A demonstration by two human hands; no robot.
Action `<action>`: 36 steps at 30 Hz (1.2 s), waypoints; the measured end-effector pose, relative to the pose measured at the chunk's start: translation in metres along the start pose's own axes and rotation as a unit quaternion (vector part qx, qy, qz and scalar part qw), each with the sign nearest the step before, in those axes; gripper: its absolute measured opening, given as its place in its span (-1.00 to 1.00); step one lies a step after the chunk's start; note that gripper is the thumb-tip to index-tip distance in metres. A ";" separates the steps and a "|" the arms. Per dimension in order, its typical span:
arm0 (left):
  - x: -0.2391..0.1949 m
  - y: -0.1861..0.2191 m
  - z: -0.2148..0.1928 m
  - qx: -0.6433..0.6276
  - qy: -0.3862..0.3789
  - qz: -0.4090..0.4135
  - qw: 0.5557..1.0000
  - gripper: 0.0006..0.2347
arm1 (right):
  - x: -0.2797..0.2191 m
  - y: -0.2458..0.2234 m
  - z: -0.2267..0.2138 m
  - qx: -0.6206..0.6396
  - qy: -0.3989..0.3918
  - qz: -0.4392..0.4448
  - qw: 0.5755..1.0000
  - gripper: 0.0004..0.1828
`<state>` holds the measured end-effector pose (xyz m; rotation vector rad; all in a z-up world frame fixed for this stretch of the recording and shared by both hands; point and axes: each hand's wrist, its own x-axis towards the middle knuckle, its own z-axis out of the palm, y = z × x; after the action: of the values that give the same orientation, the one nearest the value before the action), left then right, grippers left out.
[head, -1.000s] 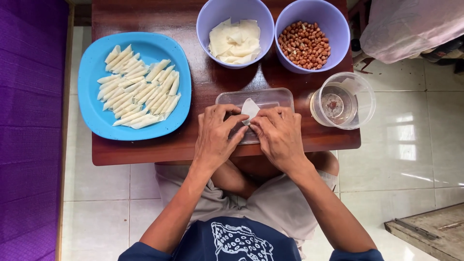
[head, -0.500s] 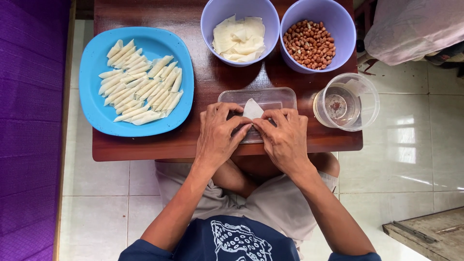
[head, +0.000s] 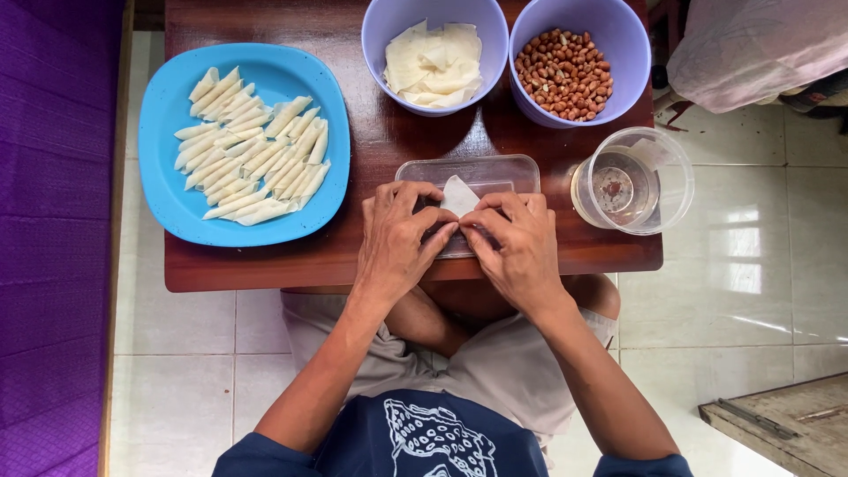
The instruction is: The person sits on the floor and wraps peanuts in thin white sheets. They place a peanut onto a sheet, fold the sheet around it to form a small packet, and place the finished item on a blue plate. This process is repeated multiple times.
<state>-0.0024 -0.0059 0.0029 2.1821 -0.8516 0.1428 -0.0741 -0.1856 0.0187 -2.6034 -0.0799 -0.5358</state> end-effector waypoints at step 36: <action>0.002 0.000 0.004 0.001 0.015 -0.015 1.000 -0.96 | 0.003 -0.001 -0.005 -0.192 0.024 -0.132 0.972 -0.87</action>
<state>-0.0016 -0.0092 0.0006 2.1878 -0.8018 0.1610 -0.0735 -0.1870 0.0243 -2.9748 -0.3413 -0.7752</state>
